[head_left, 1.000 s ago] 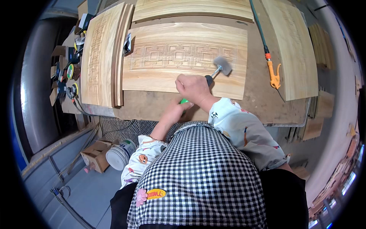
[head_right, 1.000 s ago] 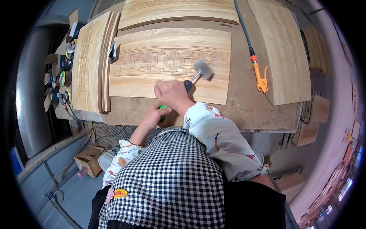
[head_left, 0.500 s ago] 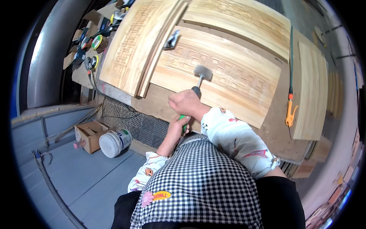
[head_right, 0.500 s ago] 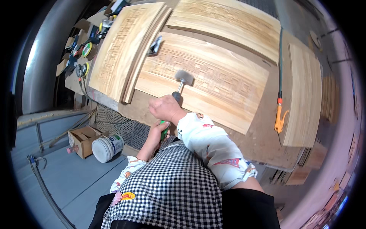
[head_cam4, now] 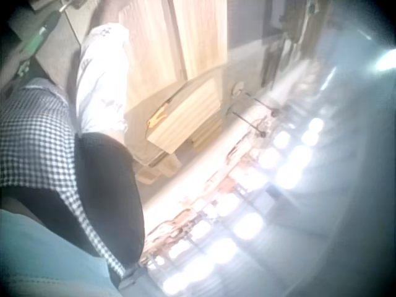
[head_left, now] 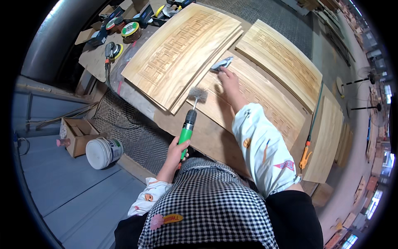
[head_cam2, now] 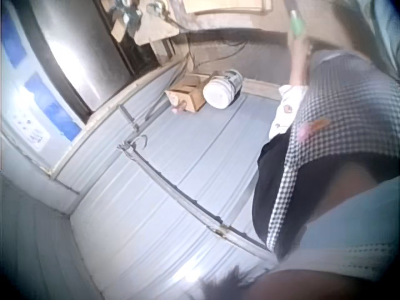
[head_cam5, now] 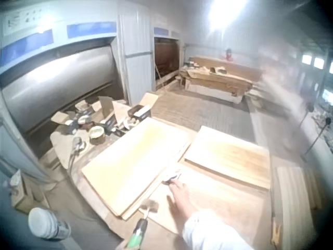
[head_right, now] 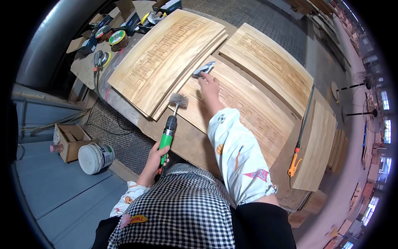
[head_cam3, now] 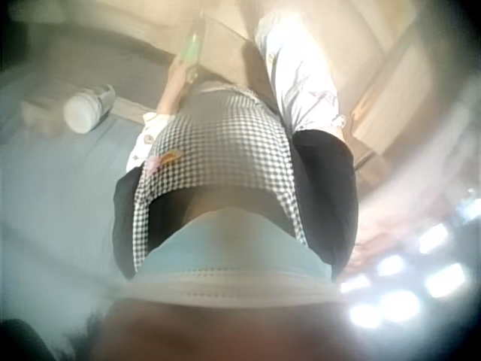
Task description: The person carves a geometric pattern into a wooden panel using a rotary carving tool and a sanding block. They repeatedly brush away wood dust and smooth the carved surfaces by hand.
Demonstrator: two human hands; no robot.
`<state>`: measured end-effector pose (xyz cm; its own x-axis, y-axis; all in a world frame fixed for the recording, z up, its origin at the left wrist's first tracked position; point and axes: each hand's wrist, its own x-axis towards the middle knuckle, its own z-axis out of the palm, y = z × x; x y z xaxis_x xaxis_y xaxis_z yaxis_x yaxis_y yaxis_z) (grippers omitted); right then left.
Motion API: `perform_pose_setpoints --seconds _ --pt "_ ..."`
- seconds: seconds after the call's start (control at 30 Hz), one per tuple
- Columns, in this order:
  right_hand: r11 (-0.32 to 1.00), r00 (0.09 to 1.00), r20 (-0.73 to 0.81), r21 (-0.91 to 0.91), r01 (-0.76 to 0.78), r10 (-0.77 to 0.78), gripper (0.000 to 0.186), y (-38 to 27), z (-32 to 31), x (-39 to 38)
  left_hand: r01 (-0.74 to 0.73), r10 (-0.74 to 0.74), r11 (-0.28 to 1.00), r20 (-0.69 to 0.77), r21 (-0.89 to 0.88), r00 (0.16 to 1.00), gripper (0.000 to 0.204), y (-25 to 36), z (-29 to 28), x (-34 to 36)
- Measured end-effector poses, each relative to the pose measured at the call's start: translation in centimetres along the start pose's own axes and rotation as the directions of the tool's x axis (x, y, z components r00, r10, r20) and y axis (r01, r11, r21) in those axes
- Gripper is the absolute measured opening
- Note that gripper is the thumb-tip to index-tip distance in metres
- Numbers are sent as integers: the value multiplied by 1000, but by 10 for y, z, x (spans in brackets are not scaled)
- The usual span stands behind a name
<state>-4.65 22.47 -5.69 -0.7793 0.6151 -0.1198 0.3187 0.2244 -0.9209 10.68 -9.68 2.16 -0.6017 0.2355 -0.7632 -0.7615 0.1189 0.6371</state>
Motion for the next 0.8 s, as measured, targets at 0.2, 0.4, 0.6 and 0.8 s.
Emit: perform_pose_setpoints --seconds 0.2,0.4,0.6,0.8 --pt "896 947 217 327 -299 237 37 8 24 49 -9 10 1000 84 -18 996 25 -3 -23 0" --pt "855 927 -102 -433 286 -362 42 30 -25 59 -15 16 1000 73 -10 997 25 -7 -39 0" --pt "916 948 54 245 -318 315 36 -18 -59 44 -6 8 1000 85 -26 996 24 -19 -40 4" --pt "816 938 131 465 -343 320 38 -37 5 40 1 -3 999 50 38 999 26 -10 -29 -7"
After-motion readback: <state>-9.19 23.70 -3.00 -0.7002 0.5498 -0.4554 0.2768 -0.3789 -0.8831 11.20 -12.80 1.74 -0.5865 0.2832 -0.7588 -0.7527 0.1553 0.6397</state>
